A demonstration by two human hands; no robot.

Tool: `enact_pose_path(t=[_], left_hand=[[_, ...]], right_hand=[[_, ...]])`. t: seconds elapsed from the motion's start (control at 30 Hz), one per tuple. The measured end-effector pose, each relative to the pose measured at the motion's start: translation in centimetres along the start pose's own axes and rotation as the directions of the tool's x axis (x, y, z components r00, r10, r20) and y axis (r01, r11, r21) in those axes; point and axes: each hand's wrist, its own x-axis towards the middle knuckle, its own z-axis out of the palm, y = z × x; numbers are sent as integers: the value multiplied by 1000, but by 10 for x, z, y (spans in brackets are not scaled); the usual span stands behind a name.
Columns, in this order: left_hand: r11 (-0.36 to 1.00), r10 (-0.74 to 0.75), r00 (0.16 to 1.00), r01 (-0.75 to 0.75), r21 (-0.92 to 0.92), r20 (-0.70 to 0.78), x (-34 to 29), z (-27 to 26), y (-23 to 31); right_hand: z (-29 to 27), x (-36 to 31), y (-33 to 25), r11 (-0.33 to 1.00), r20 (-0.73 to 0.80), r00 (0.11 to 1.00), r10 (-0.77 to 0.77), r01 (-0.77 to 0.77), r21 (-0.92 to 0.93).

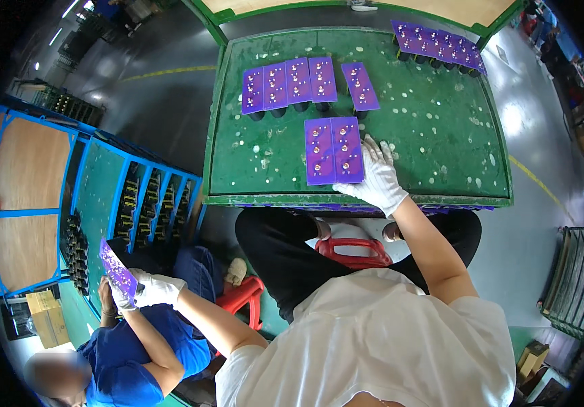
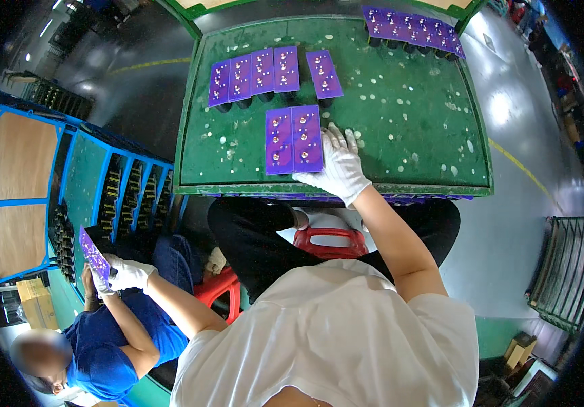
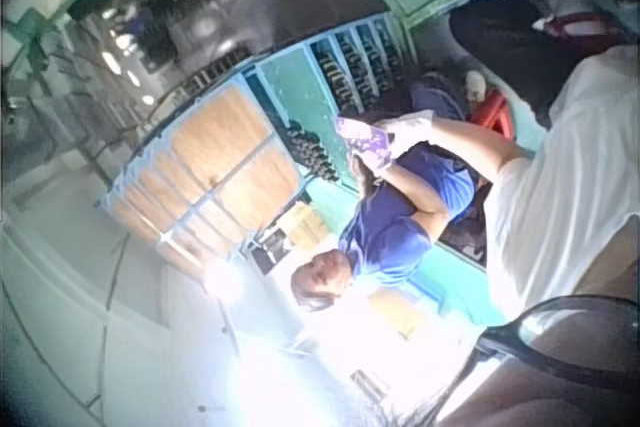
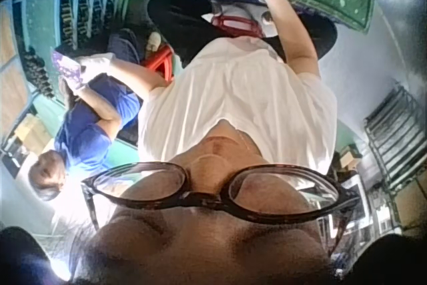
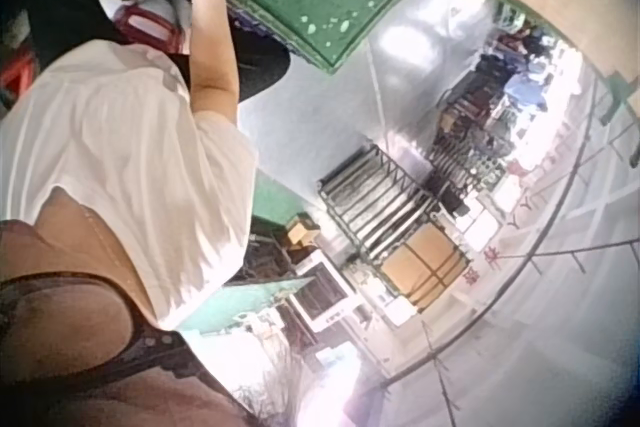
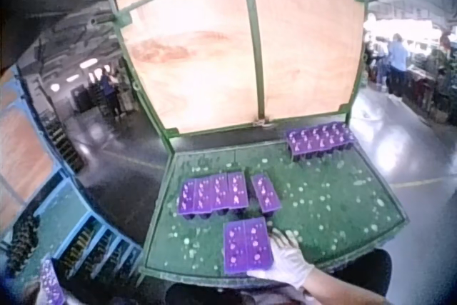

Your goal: The person inspects purple circuit boards by picking them up from a green tray, holding them to view the components, and placing them back. The person also stacks the boards into groups and moves them within the tray. A coworker is visible working at a separate station in the background.

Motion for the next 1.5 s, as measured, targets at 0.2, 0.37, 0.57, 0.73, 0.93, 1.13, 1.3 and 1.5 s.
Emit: enact_pose_path(t=[0.2,0.37,0.57,0.73,0.93,1.13,1.3,1.5], left_hand=[[994,99,994,-101,-40,-42,-3,5,7],[988,-69,998,70,-140,9,-9,7,3],[989,-7,1000,5,-145,-12,-10,12,13],[999,6,1000,-7,-51,-26,-10,13,19],[993,-25,1000,23,-111,-13,-11,5,5],[999,-15,999,17,-49,38,-9,-6,-5],[967,5,993,-35,253,118,-8,-8,13],[238,497,-3,-961,-139,868,53,-52,54]], right_hand=[[8,-4,-13,998,-78,995,57,-57,-1],[6,-4,-13,999,-119,992,35,-33,19],[6,-3,-12,999,-105,994,30,-26,41],[8,-4,-9,998,-111,993,39,-35,45],[7,-4,-10,997,-116,992,46,-38,69],[7,-3,-12,995,-108,993,52,-42,93],[5,-2,-14,995,-114,992,54,-44,89],[5,-3,-11,993,-146,988,42,-26,112]])
